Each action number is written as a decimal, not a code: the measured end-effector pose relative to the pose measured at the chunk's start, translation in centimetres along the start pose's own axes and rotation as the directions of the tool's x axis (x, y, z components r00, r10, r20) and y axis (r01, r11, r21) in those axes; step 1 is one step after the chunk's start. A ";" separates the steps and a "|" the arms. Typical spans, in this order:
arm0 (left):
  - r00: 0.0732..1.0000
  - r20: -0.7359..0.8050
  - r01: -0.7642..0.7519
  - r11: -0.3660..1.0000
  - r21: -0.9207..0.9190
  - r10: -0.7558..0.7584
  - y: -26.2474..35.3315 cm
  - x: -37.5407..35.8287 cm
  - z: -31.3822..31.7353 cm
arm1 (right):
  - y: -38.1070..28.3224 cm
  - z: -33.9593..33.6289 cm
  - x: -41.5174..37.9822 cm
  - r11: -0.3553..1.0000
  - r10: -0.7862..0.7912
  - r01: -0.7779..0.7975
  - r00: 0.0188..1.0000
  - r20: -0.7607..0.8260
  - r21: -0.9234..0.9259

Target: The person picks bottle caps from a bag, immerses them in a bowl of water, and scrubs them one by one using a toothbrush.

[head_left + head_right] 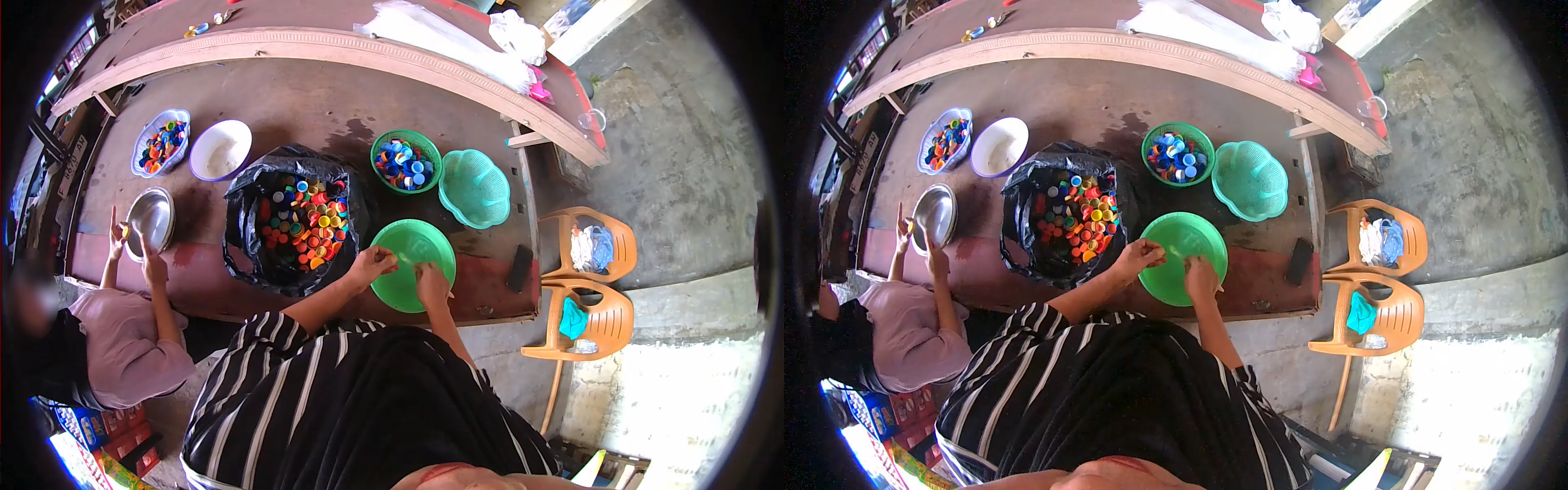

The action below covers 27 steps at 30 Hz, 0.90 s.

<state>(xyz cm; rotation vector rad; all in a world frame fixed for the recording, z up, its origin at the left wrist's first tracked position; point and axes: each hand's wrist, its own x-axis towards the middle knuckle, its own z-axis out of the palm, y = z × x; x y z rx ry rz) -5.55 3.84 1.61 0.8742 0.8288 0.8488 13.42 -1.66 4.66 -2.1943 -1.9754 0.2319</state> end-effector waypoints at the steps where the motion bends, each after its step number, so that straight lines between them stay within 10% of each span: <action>1: 0.997 0.006 0.075 0.990 -0.119 -0.075 0.1 -0.2 0.1 | 0.1 0.4 -0.3 0.999 0.014 -0.015 1.000 0.028 0.032; 9: 0.975 0.113 0.224 0.857 -0.465 -0.193 0.9 -0.5 0.4 | -3.4 -2.4 -1.8 0.732 0.095 -0.097 0.995 0.041 0.674; 21: 0.959 0.155 0.282 0.825 -0.490 -0.236 0.3 0.2 0.8 | -1.3 -0.8 -1.4 0.934 0.144 -0.081 0.976 -0.161 0.347; 27: 0.968 0.121 0.251 0.833 -0.493 -0.220 -0.2 0.5 0.7 | 0.2 0.3 -0.7 0.977 0.137 -0.146 0.988 0.072 0.154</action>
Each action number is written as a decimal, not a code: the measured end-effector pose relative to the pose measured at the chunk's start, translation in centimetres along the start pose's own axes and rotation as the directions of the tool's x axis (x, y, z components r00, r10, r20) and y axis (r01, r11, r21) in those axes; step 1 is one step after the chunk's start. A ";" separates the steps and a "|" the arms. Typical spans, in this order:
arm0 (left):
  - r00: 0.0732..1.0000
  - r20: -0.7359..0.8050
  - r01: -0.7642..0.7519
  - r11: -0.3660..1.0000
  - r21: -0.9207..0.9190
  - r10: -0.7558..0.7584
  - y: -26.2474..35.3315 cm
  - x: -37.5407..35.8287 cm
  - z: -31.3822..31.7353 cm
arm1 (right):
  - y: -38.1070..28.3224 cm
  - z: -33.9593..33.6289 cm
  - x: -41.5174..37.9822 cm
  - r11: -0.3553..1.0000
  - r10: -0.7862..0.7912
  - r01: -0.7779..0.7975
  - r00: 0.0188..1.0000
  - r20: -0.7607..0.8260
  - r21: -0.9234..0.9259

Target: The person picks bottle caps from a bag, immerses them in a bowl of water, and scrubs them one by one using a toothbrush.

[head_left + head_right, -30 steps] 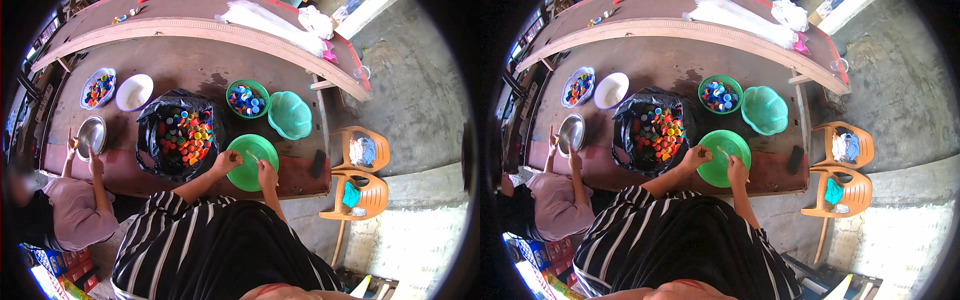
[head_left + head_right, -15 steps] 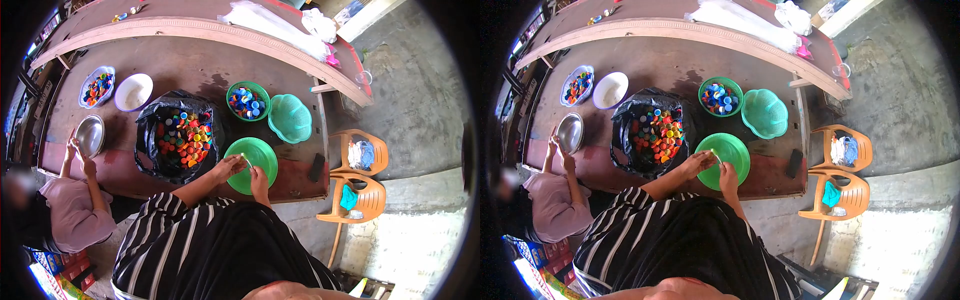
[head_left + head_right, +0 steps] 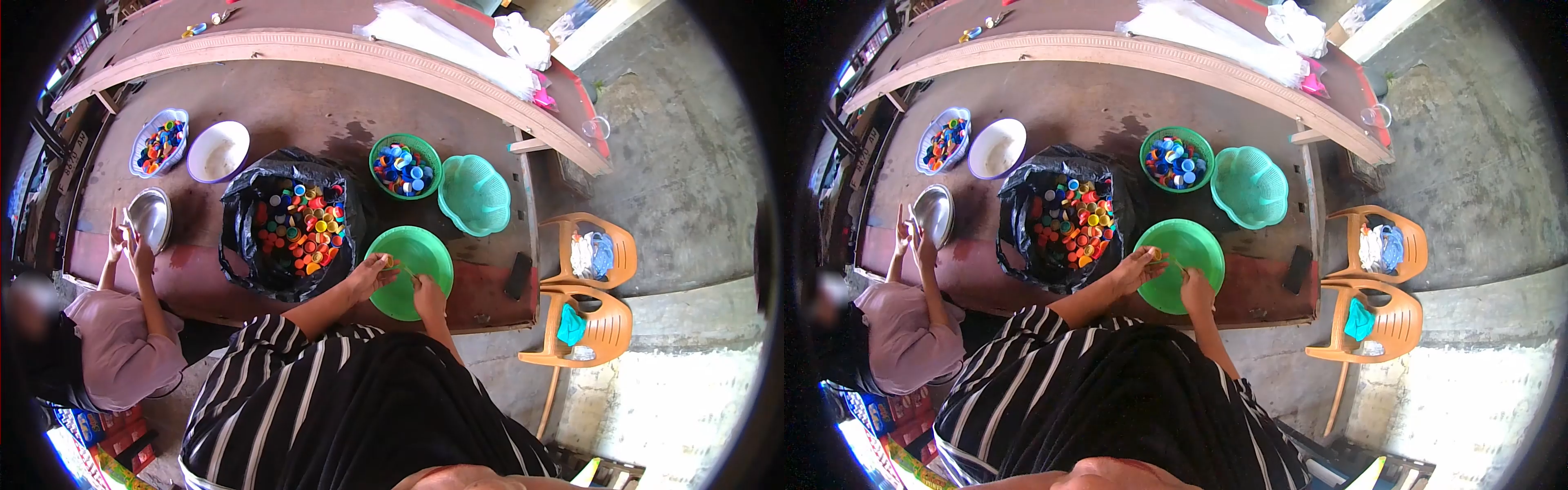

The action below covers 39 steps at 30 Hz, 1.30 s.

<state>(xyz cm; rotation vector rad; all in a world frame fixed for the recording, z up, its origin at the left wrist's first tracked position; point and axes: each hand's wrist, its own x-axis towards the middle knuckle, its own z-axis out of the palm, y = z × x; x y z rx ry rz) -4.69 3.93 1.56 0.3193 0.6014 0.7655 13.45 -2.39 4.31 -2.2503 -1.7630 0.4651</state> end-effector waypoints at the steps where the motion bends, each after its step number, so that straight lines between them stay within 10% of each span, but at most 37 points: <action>1: 1.000 -0.003 -0.016 1.000 0.005 0.016 0.0 -0.1 0.1 | -1.2 -1.3 -0.4 0.999 -0.019 0.021 0.999 -0.044 0.040; 9: 0.999 0.031 -0.037 0.999 0.002 0.037 0.5 0.7 -0.3 | -2.7 -2.5 -3.4 0.864 -0.088 0.168 0.978 -0.187 0.474; 18: 0.998 -0.009 -0.060 0.994 0.096 0.061 -1.1 0.8 -0.6 | -1.9 -1.7 -3.0 0.907 -0.118 0.135 0.991 -0.066 0.399; 27: 0.991 -0.075 -0.086 0.966 0.245 0.108 -1.6 0.7 -0.4 | 1.6 0.2 -1.1 0.991 -0.103 0.110 0.991 0.083 -0.072; 33: 0.992 -0.081 -0.076 0.966 0.248 0.099 -1.4 0.1 -0.2 | -1.8 -1.7 -3.8 0.937 -0.079 0.123 0.986 -0.145 0.328; 39: 0.996 -0.046 -0.057 0.947 0.316 0.076 -2.0 0.5 -0.4 | -1.5 -1.3 -4.6 0.938 0.005 0.012 0.999 -0.050 0.346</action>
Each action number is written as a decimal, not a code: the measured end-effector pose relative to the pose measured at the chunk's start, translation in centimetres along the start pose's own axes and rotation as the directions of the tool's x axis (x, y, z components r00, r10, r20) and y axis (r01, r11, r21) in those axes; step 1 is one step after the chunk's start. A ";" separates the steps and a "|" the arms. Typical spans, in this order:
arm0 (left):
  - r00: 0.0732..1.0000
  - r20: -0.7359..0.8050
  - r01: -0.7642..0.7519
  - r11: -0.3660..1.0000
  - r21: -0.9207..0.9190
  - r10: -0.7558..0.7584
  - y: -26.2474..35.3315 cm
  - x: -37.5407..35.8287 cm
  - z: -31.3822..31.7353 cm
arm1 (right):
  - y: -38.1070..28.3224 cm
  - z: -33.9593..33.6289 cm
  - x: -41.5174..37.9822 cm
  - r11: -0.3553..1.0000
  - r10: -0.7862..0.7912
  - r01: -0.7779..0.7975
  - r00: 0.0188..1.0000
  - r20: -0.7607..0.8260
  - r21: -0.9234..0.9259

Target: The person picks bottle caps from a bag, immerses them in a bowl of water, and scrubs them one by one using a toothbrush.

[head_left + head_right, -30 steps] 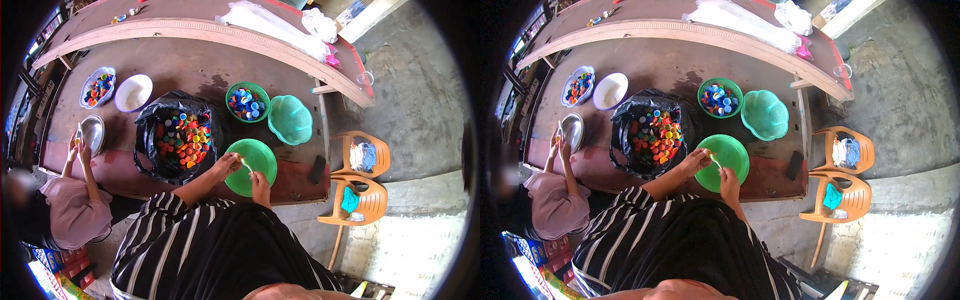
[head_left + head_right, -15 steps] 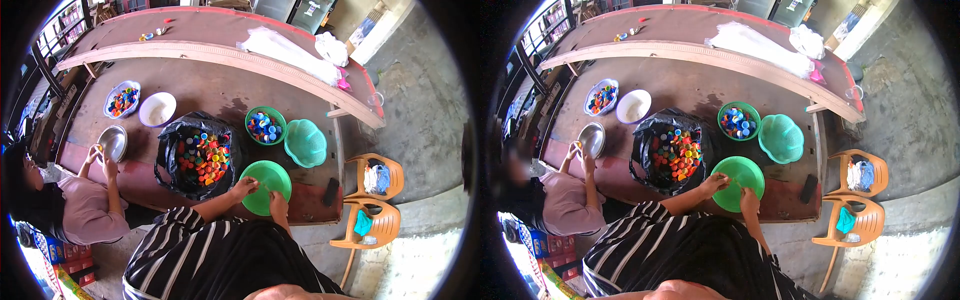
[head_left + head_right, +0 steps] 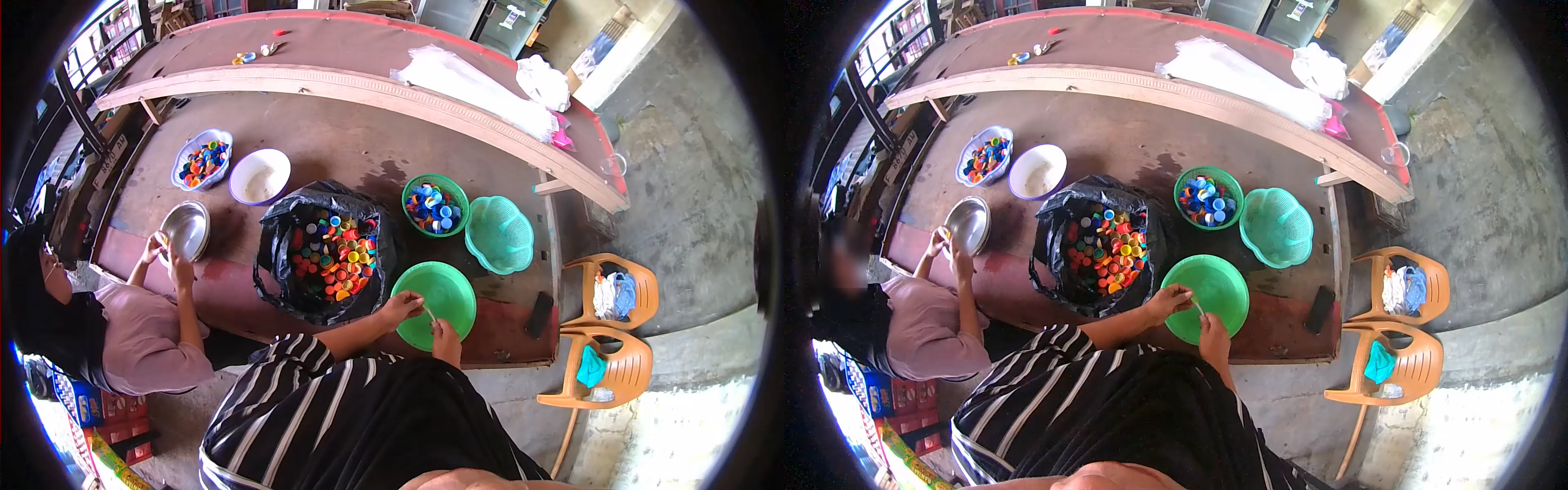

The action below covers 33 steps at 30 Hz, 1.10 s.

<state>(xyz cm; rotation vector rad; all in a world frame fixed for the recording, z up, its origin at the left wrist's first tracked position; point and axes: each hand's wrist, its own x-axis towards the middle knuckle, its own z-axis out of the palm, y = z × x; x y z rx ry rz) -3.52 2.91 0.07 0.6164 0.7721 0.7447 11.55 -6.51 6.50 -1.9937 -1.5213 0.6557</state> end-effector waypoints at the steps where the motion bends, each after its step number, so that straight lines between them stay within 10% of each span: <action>1: 0.999 -0.002 -0.038 0.999 0.038 0.038 0.0 0.0 -0.1 | 0.0 -0.2 0.1 1.000 0.010 -0.009 1.000 0.020 -0.028; 9: 0.974 0.002 -0.186 0.798 0.574 0.226 2.7 -1.5 1.4 | 2.9 -0.1 3.2 0.894 -0.046 0.106 0.988 0.145 -0.436; 14: 0.885 0.038 -0.313 0.532 0.787 0.464 1.1 1.1 -0.1 | 0.3 -0.6 2.0 0.997 -0.051 0.048 0.998 -0.042 -0.057; 21: 0.893 -0.029 -0.270 0.586 0.764 0.449 1.1 1.4 0.2 | 1.1 -1.0 2.0 0.999 -0.021 0.027 0.992 -0.122 0.044; 33: 0.890 -0.024 -0.293 0.613 0.734 0.455 0.5 0.5 0.3 | 2.7 0.1 3.5 0.939 -0.043 0.063 0.997 0.066 -0.338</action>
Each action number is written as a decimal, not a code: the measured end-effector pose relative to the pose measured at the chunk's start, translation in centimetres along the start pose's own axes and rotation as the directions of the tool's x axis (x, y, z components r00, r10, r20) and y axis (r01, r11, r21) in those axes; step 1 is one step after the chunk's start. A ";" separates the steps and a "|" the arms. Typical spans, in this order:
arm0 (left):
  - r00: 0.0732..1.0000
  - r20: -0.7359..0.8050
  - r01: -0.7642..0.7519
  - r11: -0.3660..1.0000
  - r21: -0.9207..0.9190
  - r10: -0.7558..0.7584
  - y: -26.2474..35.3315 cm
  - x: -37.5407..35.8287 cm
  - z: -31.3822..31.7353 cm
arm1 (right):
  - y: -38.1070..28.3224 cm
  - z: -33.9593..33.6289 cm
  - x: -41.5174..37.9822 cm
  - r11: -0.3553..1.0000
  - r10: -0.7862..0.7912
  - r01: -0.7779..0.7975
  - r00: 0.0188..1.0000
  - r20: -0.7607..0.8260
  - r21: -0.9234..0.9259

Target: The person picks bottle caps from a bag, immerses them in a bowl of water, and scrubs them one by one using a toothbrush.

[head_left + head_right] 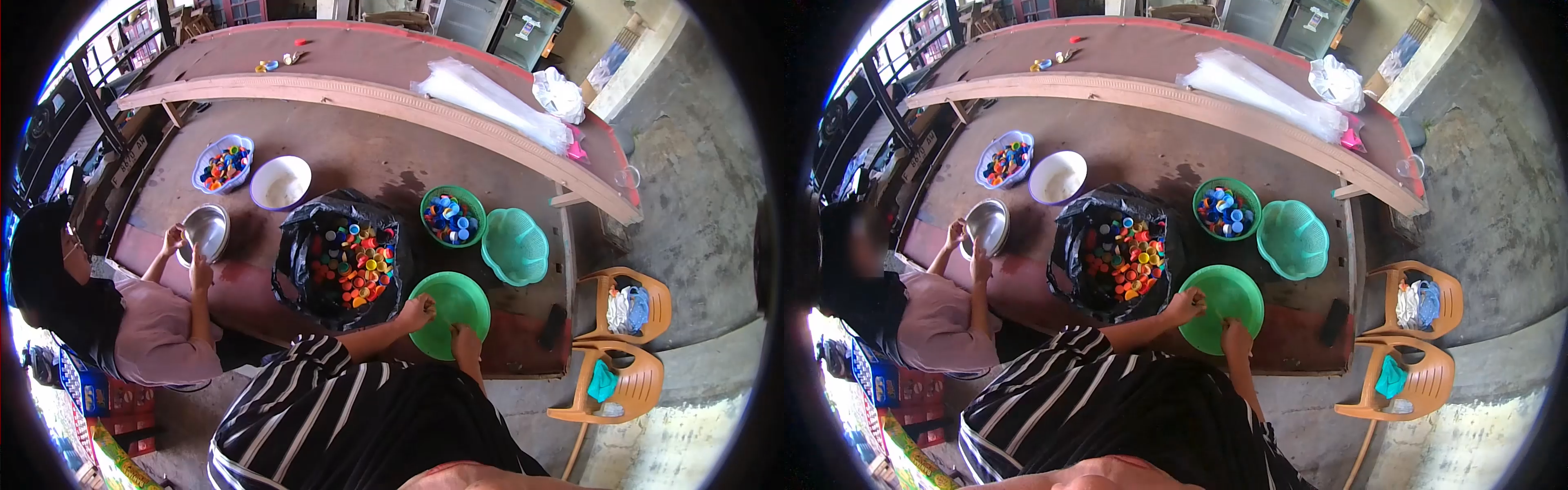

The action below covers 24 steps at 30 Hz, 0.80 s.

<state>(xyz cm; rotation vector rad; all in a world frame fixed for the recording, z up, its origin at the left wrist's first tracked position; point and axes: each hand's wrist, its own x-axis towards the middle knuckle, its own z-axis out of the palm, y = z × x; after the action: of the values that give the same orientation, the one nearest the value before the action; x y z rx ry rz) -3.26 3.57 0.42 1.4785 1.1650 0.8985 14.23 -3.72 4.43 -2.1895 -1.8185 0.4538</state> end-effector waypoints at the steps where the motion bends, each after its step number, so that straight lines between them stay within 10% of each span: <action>1: 0.999 -0.036 -0.039 0.997 0.066 0.041 0.2 -0.1 -0.1 | -0.8 -0.8 -0.3 1.000 0.026 -0.026 1.000 0.014 0.004; 4: 0.996 0.031 0.083 0.996 0.027 -0.084 0.8 0.0 -0.4 | -3.1 -3.0 -1.8 0.951 0.012 0.019 0.995 -0.099 0.309; 24: 0.995 0.074 0.071 0.997 0.003 -0.071 3.0 -1.4 -1.5 | -3.8 -4.3 -1.4 0.941 -0.094 0.160 0.970 -0.226 0.299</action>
<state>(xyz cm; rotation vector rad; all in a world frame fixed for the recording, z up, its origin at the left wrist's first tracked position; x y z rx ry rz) -4.35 2.53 3.66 1.4498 1.1563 0.7884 12.26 -4.38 9.95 -1.8193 -1.6360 0.4343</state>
